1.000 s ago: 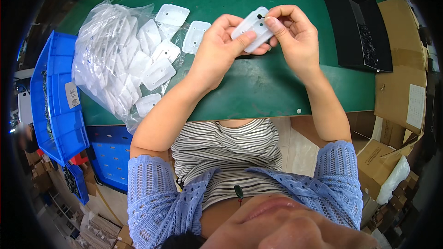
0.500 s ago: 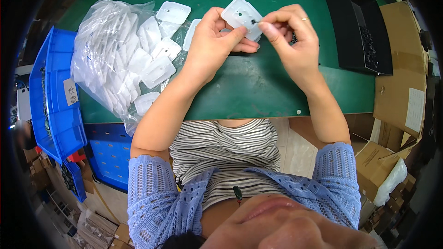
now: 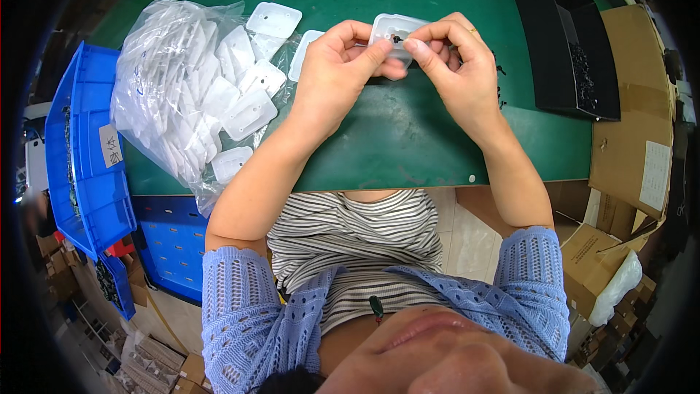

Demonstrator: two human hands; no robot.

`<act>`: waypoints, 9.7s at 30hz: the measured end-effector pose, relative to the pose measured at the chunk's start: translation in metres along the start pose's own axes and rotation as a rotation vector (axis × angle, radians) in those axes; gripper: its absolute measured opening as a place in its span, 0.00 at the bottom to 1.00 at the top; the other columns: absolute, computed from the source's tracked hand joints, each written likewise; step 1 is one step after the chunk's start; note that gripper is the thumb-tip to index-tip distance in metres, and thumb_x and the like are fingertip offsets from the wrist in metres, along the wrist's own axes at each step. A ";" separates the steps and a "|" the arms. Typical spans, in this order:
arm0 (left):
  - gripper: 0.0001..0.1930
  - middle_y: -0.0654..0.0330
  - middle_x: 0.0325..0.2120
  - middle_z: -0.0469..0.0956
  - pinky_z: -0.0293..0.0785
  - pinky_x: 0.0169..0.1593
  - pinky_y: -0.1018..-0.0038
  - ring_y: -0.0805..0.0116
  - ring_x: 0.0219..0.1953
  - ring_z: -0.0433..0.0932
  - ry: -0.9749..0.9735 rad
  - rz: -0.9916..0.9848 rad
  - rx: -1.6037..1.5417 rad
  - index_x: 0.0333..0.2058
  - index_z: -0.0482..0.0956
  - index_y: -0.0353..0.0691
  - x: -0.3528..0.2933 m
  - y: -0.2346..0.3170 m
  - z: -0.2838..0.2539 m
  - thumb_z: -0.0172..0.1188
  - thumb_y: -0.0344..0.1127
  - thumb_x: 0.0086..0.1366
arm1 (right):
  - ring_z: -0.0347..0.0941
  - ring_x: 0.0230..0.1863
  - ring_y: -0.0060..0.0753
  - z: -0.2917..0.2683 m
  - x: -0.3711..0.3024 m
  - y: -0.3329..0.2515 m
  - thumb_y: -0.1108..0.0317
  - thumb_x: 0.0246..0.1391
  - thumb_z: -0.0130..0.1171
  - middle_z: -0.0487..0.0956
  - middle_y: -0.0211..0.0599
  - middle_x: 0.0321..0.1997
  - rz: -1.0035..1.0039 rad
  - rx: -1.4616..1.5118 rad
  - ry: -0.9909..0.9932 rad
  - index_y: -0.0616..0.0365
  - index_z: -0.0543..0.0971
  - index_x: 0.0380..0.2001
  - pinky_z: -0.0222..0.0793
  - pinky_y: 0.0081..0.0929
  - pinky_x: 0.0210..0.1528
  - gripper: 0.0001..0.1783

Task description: Manually assemble plastic casing components by inserting a small black piece into a white housing.

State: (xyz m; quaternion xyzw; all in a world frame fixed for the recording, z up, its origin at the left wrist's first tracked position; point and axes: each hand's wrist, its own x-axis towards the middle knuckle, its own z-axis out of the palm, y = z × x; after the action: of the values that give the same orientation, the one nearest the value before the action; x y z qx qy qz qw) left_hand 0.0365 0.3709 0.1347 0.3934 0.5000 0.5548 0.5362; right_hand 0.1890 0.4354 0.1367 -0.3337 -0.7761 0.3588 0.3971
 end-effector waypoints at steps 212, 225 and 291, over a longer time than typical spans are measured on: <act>0.08 0.58 0.21 0.76 0.73 0.32 0.82 0.75 0.25 0.77 0.028 0.197 0.056 0.33 0.71 0.30 0.001 -0.001 0.004 0.54 0.31 0.60 | 0.61 0.26 0.21 -0.014 0.008 0.000 0.65 0.39 0.64 0.71 0.27 0.29 -0.038 0.008 -0.055 0.58 0.76 0.31 0.61 0.18 0.32 0.14; 0.11 0.56 0.24 0.77 0.73 0.33 0.81 0.73 0.26 0.78 -0.038 0.079 0.094 0.37 0.71 0.29 -0.001 0.001 0.004 0.52 0.32 0.61 | 0.64 0.24 0.17 -0.022 0.012 0.005 0.63 0.43 0.63 0.72 0.28 0.21 0.219 0.157 -0.330 0.62 0.75 0.28 0.62 0.17 0.27 0.13; 0.17 0.55 0.33 0.74 0.70 0.37 0.69 0.57 0.34 0.72 0.159 0.848 1.264 0.38 0.76 0.37 -0.122 0.011 -0.041 0.61 0.22 0.45 | 0.66 0.28 0.26 -0.029 0.019 0.030 0.69 0.52 0.51 0.71 0.30 0.27 -0.012 -0.497 -0.105 0.58 0.72 0.30 0.63 0.24 0.32 0.05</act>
State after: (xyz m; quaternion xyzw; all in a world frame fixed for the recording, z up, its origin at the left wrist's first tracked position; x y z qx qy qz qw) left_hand 0.0085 0.2462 0.1500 0.7423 0.5656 0.3485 -0.0873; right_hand 0.2120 0.4750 0.1315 -0.3974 -0.8619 0.1716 0.2641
